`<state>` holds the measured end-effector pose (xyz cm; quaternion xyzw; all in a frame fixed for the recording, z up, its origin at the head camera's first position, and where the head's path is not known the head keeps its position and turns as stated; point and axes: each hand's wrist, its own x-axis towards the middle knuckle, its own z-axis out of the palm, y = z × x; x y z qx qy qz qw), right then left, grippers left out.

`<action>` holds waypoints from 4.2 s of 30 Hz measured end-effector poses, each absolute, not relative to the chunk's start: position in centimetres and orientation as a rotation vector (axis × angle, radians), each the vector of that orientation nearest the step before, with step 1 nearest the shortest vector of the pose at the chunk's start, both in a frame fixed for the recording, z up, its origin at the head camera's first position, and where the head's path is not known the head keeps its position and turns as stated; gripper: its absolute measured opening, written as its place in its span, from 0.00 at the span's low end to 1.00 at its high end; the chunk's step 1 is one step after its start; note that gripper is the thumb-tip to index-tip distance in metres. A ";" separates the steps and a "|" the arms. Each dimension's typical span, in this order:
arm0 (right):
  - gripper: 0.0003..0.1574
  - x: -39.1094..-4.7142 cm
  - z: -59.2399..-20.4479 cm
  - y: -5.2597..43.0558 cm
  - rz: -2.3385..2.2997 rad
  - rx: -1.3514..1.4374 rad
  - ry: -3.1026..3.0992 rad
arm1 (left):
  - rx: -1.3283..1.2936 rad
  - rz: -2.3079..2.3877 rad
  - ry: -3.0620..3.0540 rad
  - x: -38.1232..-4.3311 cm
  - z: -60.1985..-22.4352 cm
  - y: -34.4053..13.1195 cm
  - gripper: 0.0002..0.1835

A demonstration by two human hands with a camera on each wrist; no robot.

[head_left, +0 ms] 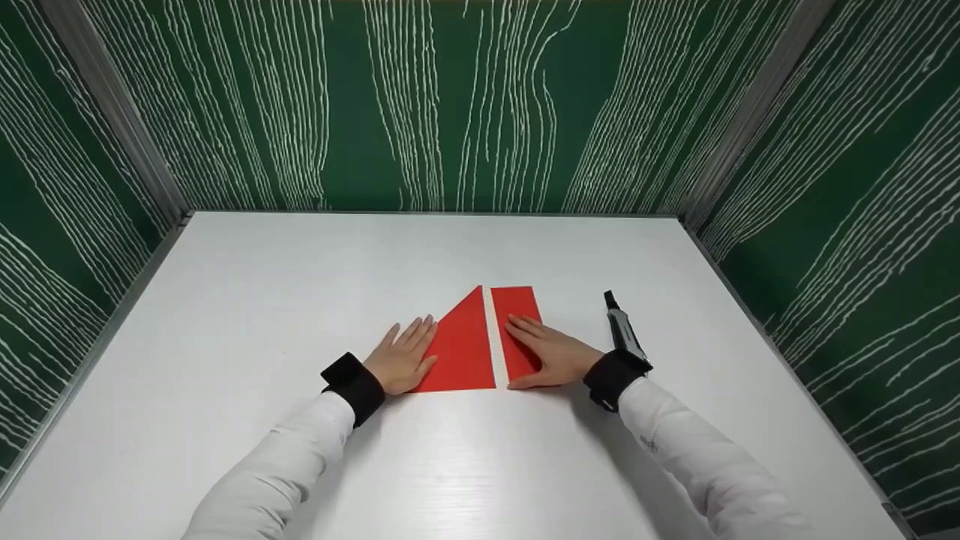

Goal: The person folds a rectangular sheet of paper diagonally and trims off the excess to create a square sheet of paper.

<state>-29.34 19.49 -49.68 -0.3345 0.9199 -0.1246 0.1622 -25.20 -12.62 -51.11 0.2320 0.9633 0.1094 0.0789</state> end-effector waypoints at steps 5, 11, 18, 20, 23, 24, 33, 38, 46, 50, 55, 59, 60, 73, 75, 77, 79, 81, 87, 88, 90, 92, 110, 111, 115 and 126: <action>0.68 -29.4 -49.6 20.7 -0.354 -0.917 2.639 | 0.706 0.349 2.887 -25.1 -51.0 -12.6 0.34; 0.68 -29.5 -49.6 21.7 -0.365 -0.885 2.659 | 0.723 0.385 2.888 -25.2 -51.1 -12.6 0.34; 0.67 -29.4 -49.6 22.3 -0.401 -0.875 2.669 | 0.711 0.349 2.875 -25.1 -50.9 -12.6 0.34; 0.67 -29.4 -49.6 22.4 -0.410 -0.869 2.667 | 0.711 0.356 2.874 -25.0 -50.7 -12.5 0.34; 0.67 -29.4 -49.5 22.4 -0.403 -0.865 2.672 | 0.715 0.376 2.878 -24.8 -50.4 -12.5 0.33; 0.67 -29.4 -49.5 22.4 -0.399 -0.868 2.677 | 0.713 0.370 2.879 -24.8 -50.3 -12.4 0.33; 0.66 -29.6 -48.9 21.2 -0.393 -0.885 2.717 | 0.696 0.308 2.882 -24.8 -50.4 -12.5 0.33; 0.62 -29.9 -48.5 18.8 -0.393 -0.901 2.688 | 0.702 0.308 2.885 -24.8 -50.5 -12.6 0.33; 0.61 -30.3 -48.6 14.8 -0.411 -0.889 2.655 | 0.713 0.327 2.896 -25.3 -51.7 -12.6 0.34; 0.62 -30.5 -48.8 14.2 -0.388 -0.860 2.662 | 0.725 0.305 2.891 -25.6 -52.2 -12.6 0.35; 0.63 -30.7 -49.2 14.1 -0.416 -0.820 2.674 | 0.724 0.326 2.891 -25.6 -51.8 -12.6 0.35; 0.62 -30.9 -49.5 14.0 -0.454 -0.806 2.698 | 0.711 0.314 2.892 -25.6 -51.7 -12.6 0.35; 0.60 -30.8 -49.6 13.9 -0.464 -0.801 2.709 | 0.709 0.301 2.892 -25.6 -51.7 -12.6 0.35; 0.40 -29.9 -49.3 12.2 -1.196 -0.462 2.651 | 0.728 0.336 2.916 -25.1 -51.4 -12.5 0.34; 0.39 -29.9 -49.3 11.9 -1.312 -0.346 2.584 | 0.720 0.324 2.908 -25.0 -51.2 -12.5 0.34; 0.37 -29.8 -49.3 11.6 -1.389 -0.246 2.522 | 0.730 0.324 2.913 -25.0 -51.1 -12.4 0.34; 0.37 -29.8 -49.3 11.2 -1.416 -0.160 2.474 | 0.742 0.309 2.920 -25.0 -51.0 -12.4 0.34; 0.36 -29.8 -49.3 10.8 -1.398 -0.109 2.456 | 0.748 0.296 2.924 -25.0 -51.1 -12.5 0.34; 0.29 -29.6 -49.1 9.1 -1.346 -0.107 2.437 | 0.740 0.327 2.914 -25.2 -51.1 -12.7 0.35; 0.28 -29.5 -49.1 8.7 -1.348 -0.116 2.434 | 0.731 0.332 2.910 -25.3 -51.2 -12.8 0.36; 0.27 -29.5 -48.9 8.1 -1.357 -0.121 2.421 | 0.709 0.361 2.905 -25.4 -51.1 -13.0 0.37; 0.26 -29.4 -48.6 7.5 -1.367 -0.125 2.407 | 0.682 0.403 2.910 -25.5 -50.9 -13.2 0.37; 0.21 -27.9 -45.2 6.9 -1.875 -0.377 1.793 | 0.760 0.468 3.078 -23.4 -46.5 -15.3 0.35; 0.20 -27.8 -45.1 7.0 -1.889 -0.383 1.766 | 0.766 0.461 3.097 -23.3 -46.4 -15.2 0.35; 0.19 -27.4 -44.9 7.2 -1.883 -0.397 1.735 | 0.790 0.444 3.182 -22.9 -46.0 -14.8 0.35; 0.25 -27.5 -45.5 8.5 -1.820 -0.231 1.846 | 0.803 0.393 3.170 -22.5 -46.5 -14.0 0.37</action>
